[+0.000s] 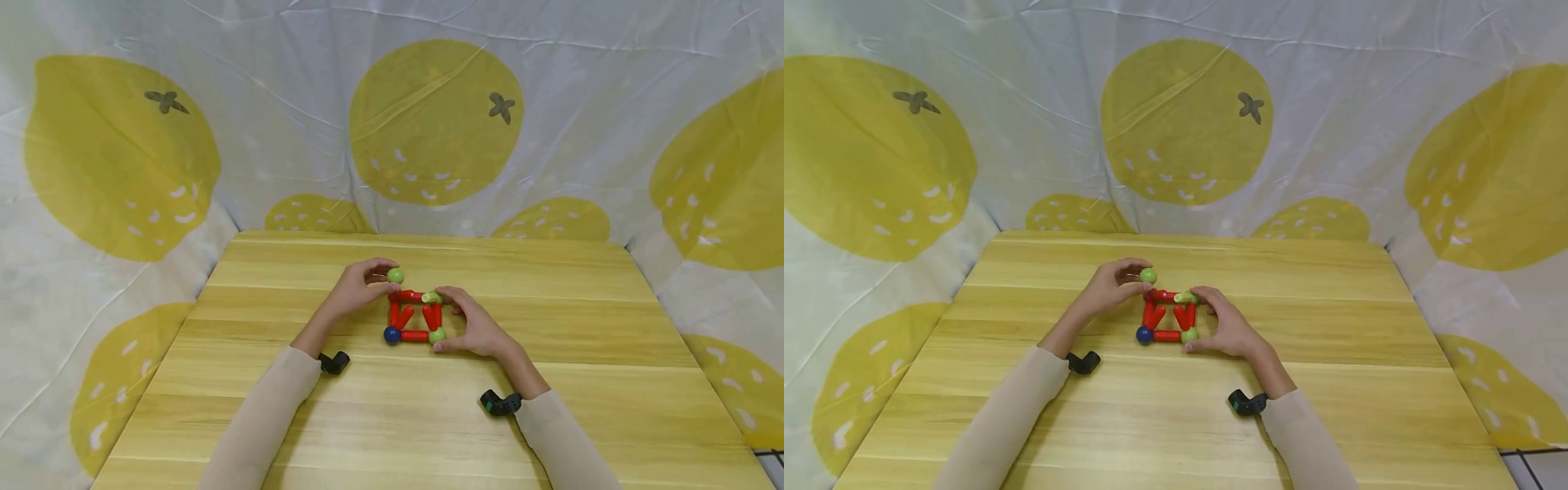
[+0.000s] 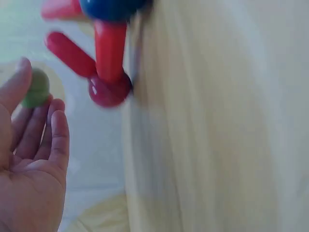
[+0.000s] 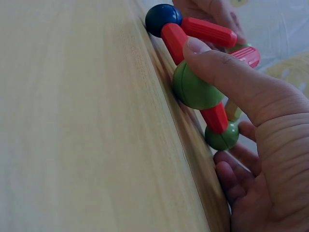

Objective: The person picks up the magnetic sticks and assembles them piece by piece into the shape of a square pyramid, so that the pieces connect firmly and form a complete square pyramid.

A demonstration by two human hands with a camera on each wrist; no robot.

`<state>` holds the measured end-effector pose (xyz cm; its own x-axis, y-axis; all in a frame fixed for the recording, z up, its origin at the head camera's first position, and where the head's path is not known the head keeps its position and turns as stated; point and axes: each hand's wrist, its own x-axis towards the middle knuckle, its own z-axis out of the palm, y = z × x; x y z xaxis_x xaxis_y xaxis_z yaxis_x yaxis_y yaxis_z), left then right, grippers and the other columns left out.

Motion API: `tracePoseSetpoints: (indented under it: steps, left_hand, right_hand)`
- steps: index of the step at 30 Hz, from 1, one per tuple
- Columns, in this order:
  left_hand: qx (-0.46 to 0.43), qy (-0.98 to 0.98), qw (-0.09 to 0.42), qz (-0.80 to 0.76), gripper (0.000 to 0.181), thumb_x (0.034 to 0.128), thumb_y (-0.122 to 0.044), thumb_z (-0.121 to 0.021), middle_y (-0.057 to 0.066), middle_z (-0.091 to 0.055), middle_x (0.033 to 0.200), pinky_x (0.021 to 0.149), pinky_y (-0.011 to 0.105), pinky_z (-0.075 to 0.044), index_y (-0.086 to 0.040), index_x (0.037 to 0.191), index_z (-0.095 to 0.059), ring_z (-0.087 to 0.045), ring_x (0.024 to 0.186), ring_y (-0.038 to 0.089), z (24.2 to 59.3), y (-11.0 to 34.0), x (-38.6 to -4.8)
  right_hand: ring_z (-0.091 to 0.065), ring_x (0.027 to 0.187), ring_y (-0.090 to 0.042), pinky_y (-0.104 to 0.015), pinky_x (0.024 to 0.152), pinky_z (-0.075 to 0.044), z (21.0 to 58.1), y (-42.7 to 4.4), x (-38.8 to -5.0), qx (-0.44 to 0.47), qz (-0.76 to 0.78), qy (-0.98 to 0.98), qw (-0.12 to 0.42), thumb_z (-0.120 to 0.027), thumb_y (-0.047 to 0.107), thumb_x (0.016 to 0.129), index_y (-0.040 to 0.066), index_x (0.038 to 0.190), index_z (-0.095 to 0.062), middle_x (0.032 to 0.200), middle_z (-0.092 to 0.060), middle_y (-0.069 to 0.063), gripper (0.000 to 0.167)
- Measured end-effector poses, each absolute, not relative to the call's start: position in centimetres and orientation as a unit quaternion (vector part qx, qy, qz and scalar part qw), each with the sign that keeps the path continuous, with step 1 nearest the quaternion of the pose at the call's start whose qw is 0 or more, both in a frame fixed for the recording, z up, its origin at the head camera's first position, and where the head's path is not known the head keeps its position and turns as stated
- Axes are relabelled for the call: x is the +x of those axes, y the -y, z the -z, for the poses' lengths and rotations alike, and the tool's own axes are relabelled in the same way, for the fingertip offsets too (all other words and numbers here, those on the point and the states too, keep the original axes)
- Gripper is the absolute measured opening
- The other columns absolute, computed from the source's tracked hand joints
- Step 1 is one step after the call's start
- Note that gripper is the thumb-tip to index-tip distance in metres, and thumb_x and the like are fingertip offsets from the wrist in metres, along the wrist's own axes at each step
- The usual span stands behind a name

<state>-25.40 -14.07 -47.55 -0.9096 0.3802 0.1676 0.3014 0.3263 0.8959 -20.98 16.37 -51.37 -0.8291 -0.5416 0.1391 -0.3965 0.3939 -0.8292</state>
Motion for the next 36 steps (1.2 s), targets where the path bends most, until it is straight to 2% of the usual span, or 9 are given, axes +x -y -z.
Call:
tracePoseSetpoints:
  steps: [3, 8, 12, 15, 19, 23, 26, 36]
  left_hand:
    - [0.244, -0.802, 0.044, -0.543, 0.04, 0.0918, -0.027, -0.08, 0.002, -0.071, 0.128, 0.107, 0.043, -0.053, -0.015, 0.129, -0.07, -0.068, 0.118, 0.024, 47.2, 13.2, -24.2]
    - [0.263, -0.799, 0.057, -0.537, 0.039, 0.0917, -0.029, -0.08, -0.002, -0.071, 0.129, 0.108, 0.048, -0.052, -0.021, 0.129, -0.071, -0.068, 0.115, 0.019, 47.1, 12.0, -23.0]
    - [0.263, -0.815, 0.054, -0.514, 0.039, 0.0913, -0.035, -0.08, -0.007, -0.072, 0.122, 0.093, 0.044, -0.058, -0.026, 0.128, -0.071, -0.067, 0.103, 0.016, 47.3, 11.5, -22.6]
    - [0.271, -0.824, 0.047, -0.496, 0.039, 0.0919, -0.038, -0.078, -0.006, -0.073, 0.115, 0.081, 0.04, -0.058, -0.027, 0.129, -0.071, -0.065, 0.093, 0.02, 47.6, 11.3, -22.5]
    - [0.279, -0.828, 0.04, -0.484, 0.041, 0.0927, -0.039, -0.077, -0.001, -0.073, 0.109, 0.076, 0.036, -0.057, -0.025, 0.13, -0.07, -0.064, 0.089, 0.023, 47.8, 11.1, -22.4]
    - [0.278, -0.832, 0.039, -0.479, 0.043, 0.0932, -0.041, -0.076, -0.004, -0.073, 0.109, 0.076, 0.034, -0.057, -0.023, 0.131, -0.07, -0.064, 0.089, 0.022, 47.9, 11.0, -22.4]
    - [0.28, -0.833, 0.035, -0.476, 0.044, 0.0934, -0.042, -0.076, -0.007, -0.073, 0.112, 0.077, 0.032, -0.057, -0.022, 0.132, -0.07, -0.064, 0.09, 0.022, 47.9, 11.0, -22.3]
    - [0.281, -0.828, 0.043, -0.484, 0.047, 0.094, -0.04, -0.076, -0.006, -0.073, 0.115, 0.082, 0.04, -0.058, -0.016, 0.134, -0.069, -0.067, 0.092, 0.022, 47.6, 10.8, -22.0]
  right_hand:
    - [-0.05, 0.137, -0.022, -0.043, 0.108, -0.045, 52.1, -16.6, -21.4, -0.282, 0.471, -0.833, 0.073, -0.099, 0.034, 0.067, 0.021, 0.156, -0.039, 0.155, -0.045, 0.001, 0.108]
    - [-0.05, 0.136, -0.02, -0.043, 0.109, -0.045, 52.2, -16.6, -21.3, -0.282, 0.471, -0.833, 0.07, -0.099, 0.035, 0.068, 0.022, 0.156, -0.039, 0.154, -0.046, 0.003, 0.108]
    - [-0.05, 0.135, -0.021, -0.046, 0.109, -0.045, 52.1, -16.6, -21.2, -0.281, 0.471, -0.833, 0.076, -0.098, 0.036, 0.069, 0.025, 0.157, -0.038, 0.154, -0.045, 0.004, 0.106]
    - [-0.05, 0.135, -0.024, -0.051, 0.109, -0.044, 52.1, -16.6, -21.2, -0.281, 0.477, -0.829, 0.078, -0.098, 0.035, 0.07, 0.026, 0.156, -0.038, 0.154, -0.045, 0.003, 0.106]
    - [-0.047, 0.136, -0.027, -0.056, 0.11, -0.042, 52.2, -16.6, -21.2, -0.279, 0.485, -0.825, 0.079, -0.095, 0.033, 0.074, 0.026, 0.156, -0.041, 0.159, -0.041, -0.001, 0.099]
    - [-0.046, 0.138, -0.027, -0.055, 0.111, -0.042, 52.2, -16.4, -21.2, -0.268, 0.488, -0.827, 0.08, -0.086, 0.033, 0.086, 0.029, 0.154, -0.045, 0.164, -0.034, -0.004, 0.08]
    - [-0.048, 0.137, -0.027, -0.052, 0.11, -0.043, 52.1, -16.2, -21.1, -0.258, 0.491, -0.828, 0.08, -0.08, 0.034, 0.092, 0.031, 0.152, -0.048, 0.164, -0.035, -0.005, 0.068]
    - [-0.048, 0.136, -0.028, -0.051, 0.108, -0.043, 51.9, -15.9, -21.2, -0.251, 0.492, -0.83, 0.078, -0.077, 0.036, 0.094, 0.029, 0.15, -0.052, 0.163, -0.035, -0.008, 0.061]
